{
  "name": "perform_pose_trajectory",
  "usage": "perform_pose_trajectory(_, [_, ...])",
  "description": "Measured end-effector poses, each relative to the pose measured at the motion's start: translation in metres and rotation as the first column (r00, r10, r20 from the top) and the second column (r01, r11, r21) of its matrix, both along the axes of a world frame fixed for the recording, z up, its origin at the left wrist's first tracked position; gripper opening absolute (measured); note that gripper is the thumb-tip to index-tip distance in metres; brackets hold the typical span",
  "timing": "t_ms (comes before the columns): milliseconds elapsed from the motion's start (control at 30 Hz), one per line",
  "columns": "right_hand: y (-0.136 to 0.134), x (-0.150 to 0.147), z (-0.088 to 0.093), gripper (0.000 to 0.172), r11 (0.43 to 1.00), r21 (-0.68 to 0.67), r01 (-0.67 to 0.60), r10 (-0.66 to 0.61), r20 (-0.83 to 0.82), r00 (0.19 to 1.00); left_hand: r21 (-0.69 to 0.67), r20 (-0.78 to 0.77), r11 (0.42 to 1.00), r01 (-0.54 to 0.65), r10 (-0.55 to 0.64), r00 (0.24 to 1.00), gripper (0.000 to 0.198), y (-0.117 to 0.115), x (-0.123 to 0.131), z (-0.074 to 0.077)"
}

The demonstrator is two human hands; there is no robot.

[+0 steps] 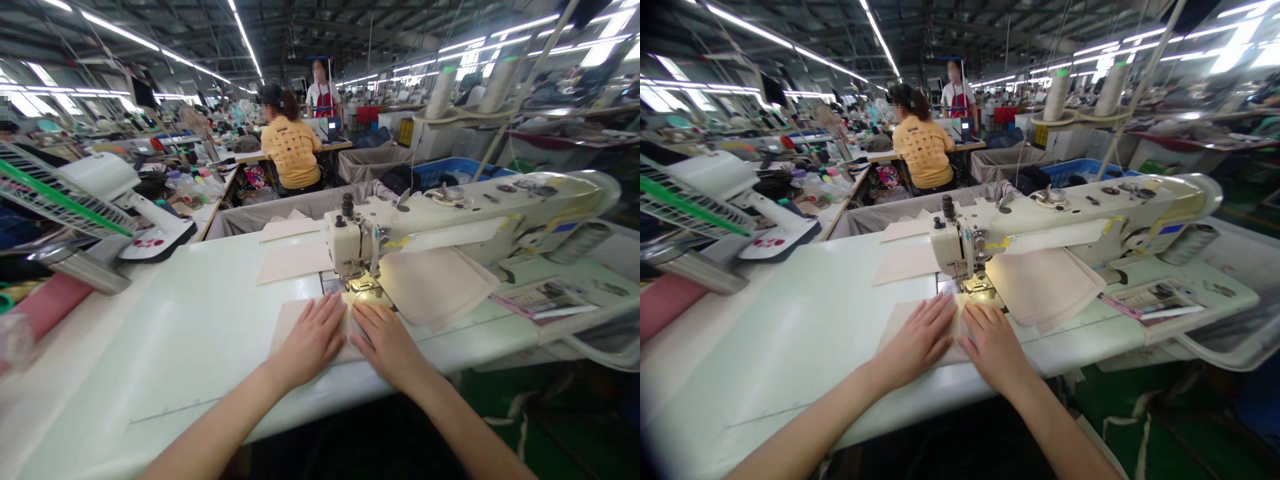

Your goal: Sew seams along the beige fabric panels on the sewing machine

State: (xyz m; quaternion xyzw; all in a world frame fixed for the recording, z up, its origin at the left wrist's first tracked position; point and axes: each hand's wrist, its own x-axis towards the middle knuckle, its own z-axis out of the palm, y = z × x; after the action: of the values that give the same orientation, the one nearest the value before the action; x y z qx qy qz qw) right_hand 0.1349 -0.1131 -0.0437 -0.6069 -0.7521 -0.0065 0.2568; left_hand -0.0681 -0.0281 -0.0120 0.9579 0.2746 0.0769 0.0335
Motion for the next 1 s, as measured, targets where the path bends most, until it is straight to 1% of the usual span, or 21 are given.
perform_pose_trajectory(33, [0.002, 0.000, 0.001, 0.042, 1.000, -0.003, -0.002, 0.002, 0.004, 1.000, -0.014, -0.005, 0.999, 0.037, -0.037, 0.999, 0.049, 0.003, 0.004, -0.001])
perform_pose_trajectory(100, [0.007, -0.001, 0.003, 0.044, 1.000, -0.006, -0.007, 0.007, 0.006, 1.000, -0.025, -0.021, 0.998, 0.064, -0.065, 0.998, 0.053, 0.009, 0.008, -0.005])
perform_pose_trajectory(167, [0.012, -0.001, 0.003, 0.044, 1.000, -0.006, -0.012, 0.012, 0.001, 1.000, -0.021, -0.024, 0.998, 0.057, -0.057, 0.998, 0.055, 0.014, 0.008, -0.008])
perform_pose_trajectory(267, [0.017, 0.001, 0.002, 0.044, 1.000, -0.011, -0.014, 0.014, -0.008, 1.000, -0.022, -0.034, 0.999, 0.047, -0.048, 0.998, 0.055, 0.020, 0.006, -0.007])
perform_pose_trajectory(367, [0.019, 0.003, 0.002, 0.044, 1.000, -0.019, -0.013, 0.012, -0.016, 1.000, -0.026, -0.055, 0.999, 0.043, -0.044, 0.998, 0.055, 0.021, 0.007, -0.005])
perform_pose_trajectory(433, [0.019, 0.003, 0.003, 0.045, 1.000, -0.020, -0.007, 0.006, -0.021, 1.000, -0.019, -0.040, 0.999, 0.046, -0.046, 0.998, 0.054, 0.020, 0.008, -0.004])
perform_pose_trajectory(533, [0.018, 0.002, 0.003, 0.046, 1.000, -0.026, -0.005, 0.004, -0.028, 1.000, -0.011, -0.002, 0.998, 0.054, -0.054, 0.999, 0.054, 0.019, 0.008, -0.006])
perform_pose_trajectory(667, [0.019, -0.001, 0.005, 0.047, 0.999, -0.038, -0.005, 0.003, -0.035, 0.999, -0.019, -0.008, 0.998, 0.061, -0.061, 0.998, 0.055, 0.022, 0.006, -0.007])
perform_pose_trajectory(867, [0.020, -0.007, 0.010, 0.046, 0.999, -0.034, 0.030, -0.032, -0.048, 0.998, -0.056, -0.064, 0.995, 0.082, -0.085, 0.994, 0.058, 0.034, 0.004, 0.001])
perform_pose_trajectory(967, [0.007, -0.003, 0.009, 0.044, 0.999, -0.040, 0.005, -0.007, -0.049, 0.999, -0.066, -0.076, 0.995, 0.081, -0.086, 0.993, 0.054, 0.027, 0.003, 0.007])
perform_pose_trajectory(1000, [0.000, 0.000, 0.008, 0.042, 0.999, -0.036, -0.012, 0.010, -0.052, 0.999, -0.077, -0.078, 0.991, 0.106, -0.112, 0.991, 0.050, 0.021, 0.003, 0.009])
